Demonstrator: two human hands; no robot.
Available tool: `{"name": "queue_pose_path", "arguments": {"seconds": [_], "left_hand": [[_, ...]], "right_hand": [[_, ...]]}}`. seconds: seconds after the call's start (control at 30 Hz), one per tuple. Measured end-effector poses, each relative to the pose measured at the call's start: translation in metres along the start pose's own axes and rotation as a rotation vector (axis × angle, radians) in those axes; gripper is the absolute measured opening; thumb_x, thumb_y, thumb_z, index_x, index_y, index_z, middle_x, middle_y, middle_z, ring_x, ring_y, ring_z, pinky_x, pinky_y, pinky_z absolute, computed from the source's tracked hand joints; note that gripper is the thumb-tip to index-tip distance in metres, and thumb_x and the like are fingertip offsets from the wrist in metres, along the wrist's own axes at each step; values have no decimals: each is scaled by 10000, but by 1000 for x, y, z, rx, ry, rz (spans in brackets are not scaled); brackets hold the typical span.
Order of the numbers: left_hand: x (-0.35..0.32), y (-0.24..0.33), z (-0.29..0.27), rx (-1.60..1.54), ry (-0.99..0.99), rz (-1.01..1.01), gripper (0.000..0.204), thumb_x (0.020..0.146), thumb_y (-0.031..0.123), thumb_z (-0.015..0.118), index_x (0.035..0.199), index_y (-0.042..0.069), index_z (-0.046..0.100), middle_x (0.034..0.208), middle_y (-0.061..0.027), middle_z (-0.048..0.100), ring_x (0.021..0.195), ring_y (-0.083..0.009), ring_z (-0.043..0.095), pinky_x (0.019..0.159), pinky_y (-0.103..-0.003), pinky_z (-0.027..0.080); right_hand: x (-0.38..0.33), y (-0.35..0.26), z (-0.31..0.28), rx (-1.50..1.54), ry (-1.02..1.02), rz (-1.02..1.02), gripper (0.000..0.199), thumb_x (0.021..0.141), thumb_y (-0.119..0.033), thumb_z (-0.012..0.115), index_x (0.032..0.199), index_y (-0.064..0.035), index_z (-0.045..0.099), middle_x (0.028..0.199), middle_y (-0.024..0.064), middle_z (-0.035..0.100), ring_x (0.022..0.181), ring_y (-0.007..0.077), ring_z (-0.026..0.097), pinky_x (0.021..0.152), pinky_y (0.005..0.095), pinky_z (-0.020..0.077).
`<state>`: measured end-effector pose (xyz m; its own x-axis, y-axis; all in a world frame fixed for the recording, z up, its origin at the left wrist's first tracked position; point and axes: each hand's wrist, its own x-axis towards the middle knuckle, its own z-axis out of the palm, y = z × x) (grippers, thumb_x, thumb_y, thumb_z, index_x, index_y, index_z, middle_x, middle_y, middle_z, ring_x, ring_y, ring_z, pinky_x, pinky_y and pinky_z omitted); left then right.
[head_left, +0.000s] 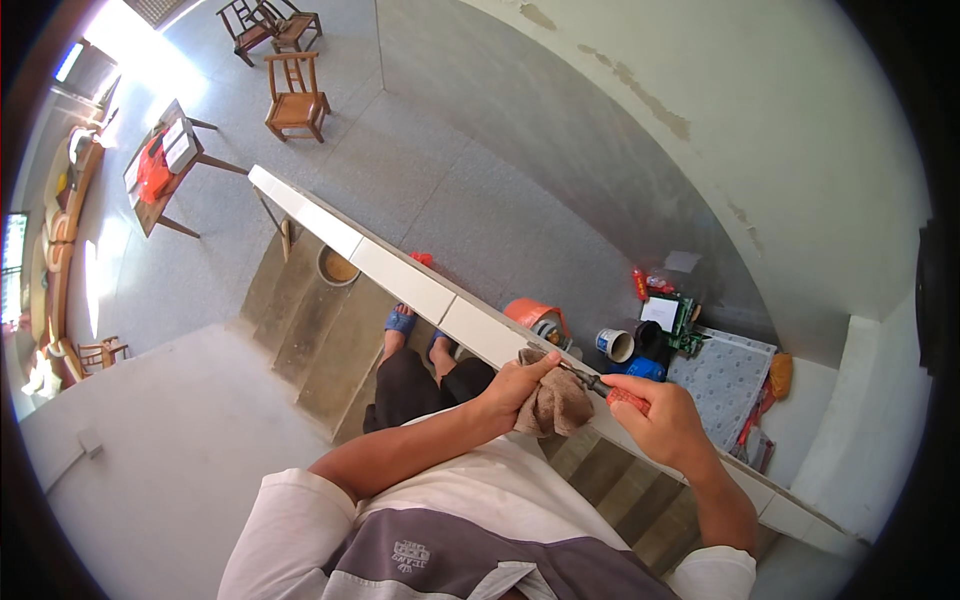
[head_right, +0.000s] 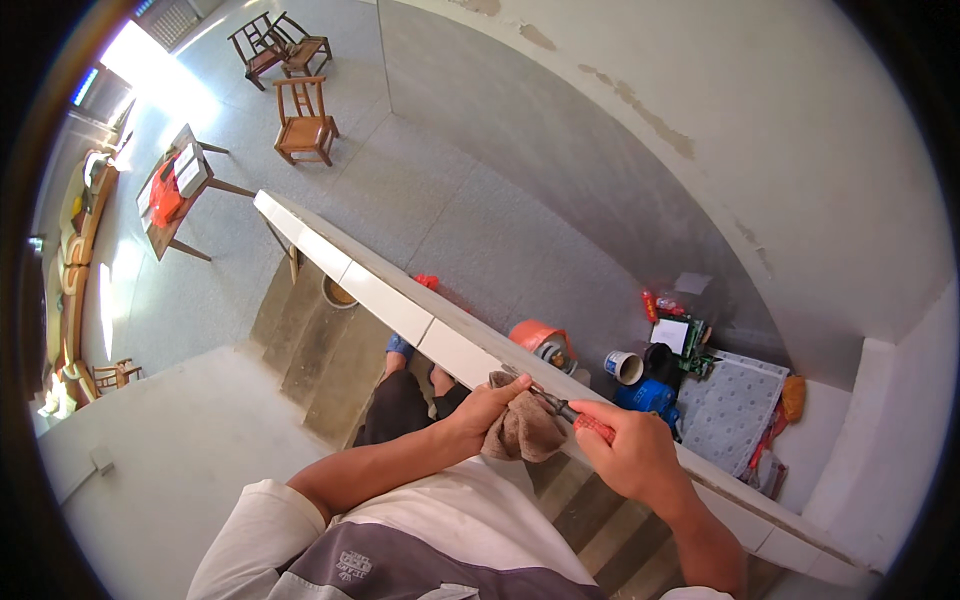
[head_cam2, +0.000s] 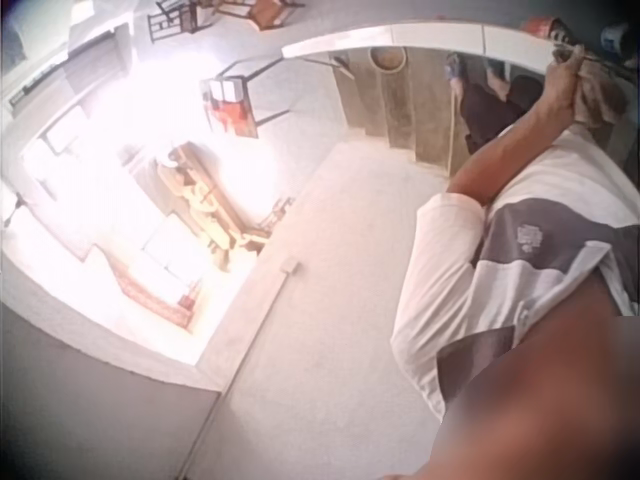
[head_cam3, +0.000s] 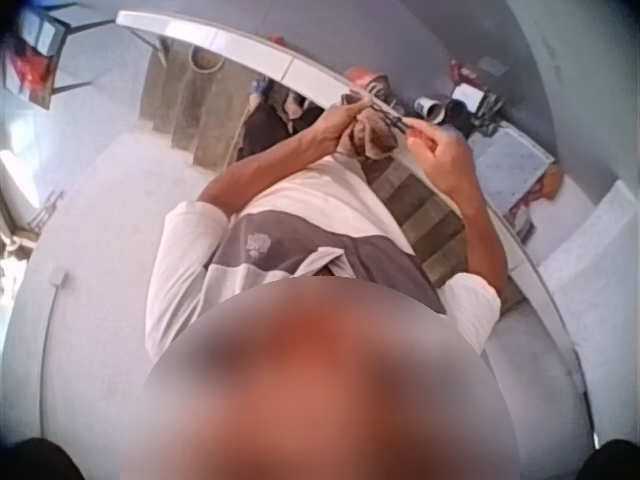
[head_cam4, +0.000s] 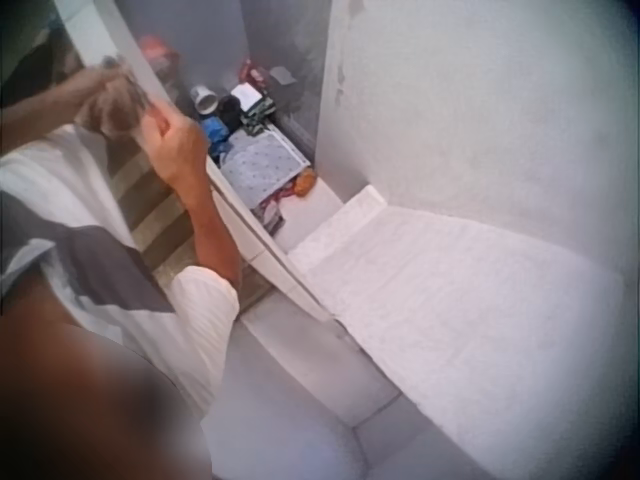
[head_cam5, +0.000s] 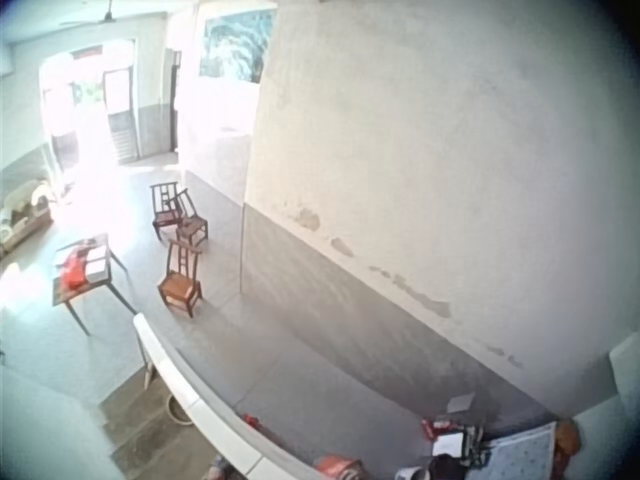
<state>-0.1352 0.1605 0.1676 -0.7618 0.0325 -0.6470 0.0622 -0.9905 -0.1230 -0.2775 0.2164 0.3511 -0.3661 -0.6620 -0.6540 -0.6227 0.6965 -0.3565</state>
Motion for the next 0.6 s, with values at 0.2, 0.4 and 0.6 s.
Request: {"name": "queue_pose_path", "arguments": {"seconds": [0.2, 0.4, 0.6], "left_hand": [[-1, 0, 0, 61, -30, 7, 334, 955, 247, 592, 1150, -19, 540, 1033, -145, 659, 922, -250, 672, 820, -379, 571], [4, -11, -9, 132, -47, -4, 334, 959, 247, 585, 1153, -21, 535, 1020, -146, 661, 902, -248, 673, 815, -383, 572], [-3, 1, -3, 61, -3, 17, 324, 929, 258, 635, 1098, -13, 576, 980, -136, 670, 868, -237, 672, 779, -365, 565]], "right_hand": [[-6, 2, 2, 27, 67, -49, 305, 831, -227, 599, 1096, -109, 693, 816, 185, 681, 730, 333, 669, 680, 372, 521], [-10, 1, 1, -2, 46, -44, 302, 823, -217, 607, 1092, -108, 695, 793, 174, 678, 721, 335, 667, 669, 366, 524], [-3, -3, -1, -41, 20, -44, 304, 824, -205, 607, 1099, -104, 692, 774, 170, 674, 701, 323, 667, 655, 362, 523]]}}
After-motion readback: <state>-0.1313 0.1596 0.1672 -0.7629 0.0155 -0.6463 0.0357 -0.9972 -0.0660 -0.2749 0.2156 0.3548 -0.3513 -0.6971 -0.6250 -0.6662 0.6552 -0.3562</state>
